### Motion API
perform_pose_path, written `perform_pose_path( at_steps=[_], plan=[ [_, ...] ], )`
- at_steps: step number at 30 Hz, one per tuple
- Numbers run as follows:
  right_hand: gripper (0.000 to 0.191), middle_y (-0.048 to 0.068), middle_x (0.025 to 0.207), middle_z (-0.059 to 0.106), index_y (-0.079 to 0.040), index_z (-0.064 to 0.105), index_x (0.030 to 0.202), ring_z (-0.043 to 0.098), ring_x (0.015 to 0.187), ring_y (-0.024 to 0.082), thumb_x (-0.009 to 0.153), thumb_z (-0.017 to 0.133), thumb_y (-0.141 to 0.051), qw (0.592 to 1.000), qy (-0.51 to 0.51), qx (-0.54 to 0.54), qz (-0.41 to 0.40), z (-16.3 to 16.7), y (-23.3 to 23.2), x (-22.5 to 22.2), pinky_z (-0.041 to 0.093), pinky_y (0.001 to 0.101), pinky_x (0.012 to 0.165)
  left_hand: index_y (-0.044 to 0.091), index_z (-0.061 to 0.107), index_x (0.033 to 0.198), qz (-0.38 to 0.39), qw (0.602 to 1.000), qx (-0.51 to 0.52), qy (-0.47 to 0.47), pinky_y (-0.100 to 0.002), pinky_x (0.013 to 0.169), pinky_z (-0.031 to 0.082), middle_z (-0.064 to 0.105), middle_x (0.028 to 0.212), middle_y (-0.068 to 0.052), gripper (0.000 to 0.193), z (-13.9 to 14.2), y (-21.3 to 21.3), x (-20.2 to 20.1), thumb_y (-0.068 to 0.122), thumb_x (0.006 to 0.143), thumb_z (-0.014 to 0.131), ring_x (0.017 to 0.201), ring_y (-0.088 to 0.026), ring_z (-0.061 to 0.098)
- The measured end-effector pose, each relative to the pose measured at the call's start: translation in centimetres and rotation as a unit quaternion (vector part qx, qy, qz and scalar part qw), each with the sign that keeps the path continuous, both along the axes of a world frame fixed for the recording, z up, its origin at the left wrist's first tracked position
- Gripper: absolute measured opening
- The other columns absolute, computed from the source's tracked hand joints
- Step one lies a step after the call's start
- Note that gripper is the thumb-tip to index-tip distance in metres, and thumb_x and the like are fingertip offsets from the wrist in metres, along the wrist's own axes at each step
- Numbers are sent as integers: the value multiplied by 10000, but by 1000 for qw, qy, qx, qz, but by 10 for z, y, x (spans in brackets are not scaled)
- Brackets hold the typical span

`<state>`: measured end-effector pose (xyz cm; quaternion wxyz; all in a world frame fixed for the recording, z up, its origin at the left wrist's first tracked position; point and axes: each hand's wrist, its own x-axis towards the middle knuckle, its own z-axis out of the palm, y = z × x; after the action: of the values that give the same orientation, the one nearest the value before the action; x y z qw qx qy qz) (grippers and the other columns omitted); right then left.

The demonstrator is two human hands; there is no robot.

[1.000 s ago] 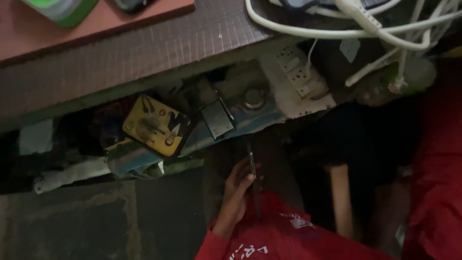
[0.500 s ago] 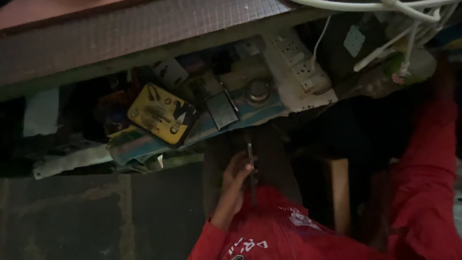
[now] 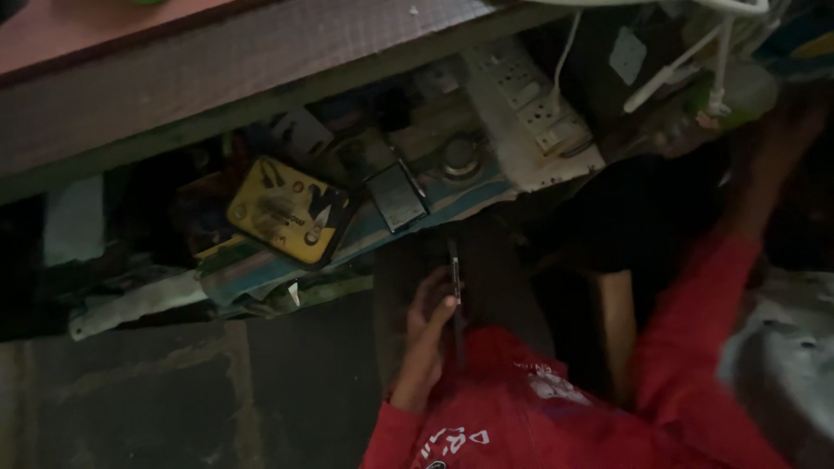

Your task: The person sits on a chair and repairs a mobile phone, using a screwdriver to unscrew the back panel, removing the back cover and battery, then working on the internal components and prying at the screen edge with a tool while holding the phone.

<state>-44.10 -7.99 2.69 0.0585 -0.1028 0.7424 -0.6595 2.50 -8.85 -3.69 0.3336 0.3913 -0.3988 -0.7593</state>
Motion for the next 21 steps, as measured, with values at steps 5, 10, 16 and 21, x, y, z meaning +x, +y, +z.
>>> perform_pose_path(
  at_steps=[5,10,16,21],
  plan=[
    [138,86,1021,639,-38,605,1263,565,791,159,1153,536,-85,987,75,-130,53,-50,46,70,521,299,743,89,429,1567,-35,998,-55,1,-360,1050,506,549,1377,-152,863,2,-2,7,417,837,751,1238,-226,570],
    [118,50,928,624,-63,586,1285,565,694,126,1203,619,-142,973,115,-143,142,-43,72,126,472,258,613,93,440,1551,-32,999,-16,12,-332,797,551,556,1291,-124,918,13,-8,15,479,782,762,1042,-201,575],
    [188,86,987,691,-64,546,1213,640,731,126,1225,715,-144,949,175,-140,222,-5,86,174,504,242,607,117,440,1551,-9,999,24,22,-326,776,570,589,1257,-96,942,22,-14,16,481,751,778,992,-175,591],
    [195,120,1000,660,-38,541,1165,656,804,141,1145,731,-71,945,75,-174,266,12,88,227,527,257,649,54,364,1617,6,995,21,100,-392,893,532,529,1328,-147,960,24,-21,7,374,832,816,1085,-229,582]
  ],
)
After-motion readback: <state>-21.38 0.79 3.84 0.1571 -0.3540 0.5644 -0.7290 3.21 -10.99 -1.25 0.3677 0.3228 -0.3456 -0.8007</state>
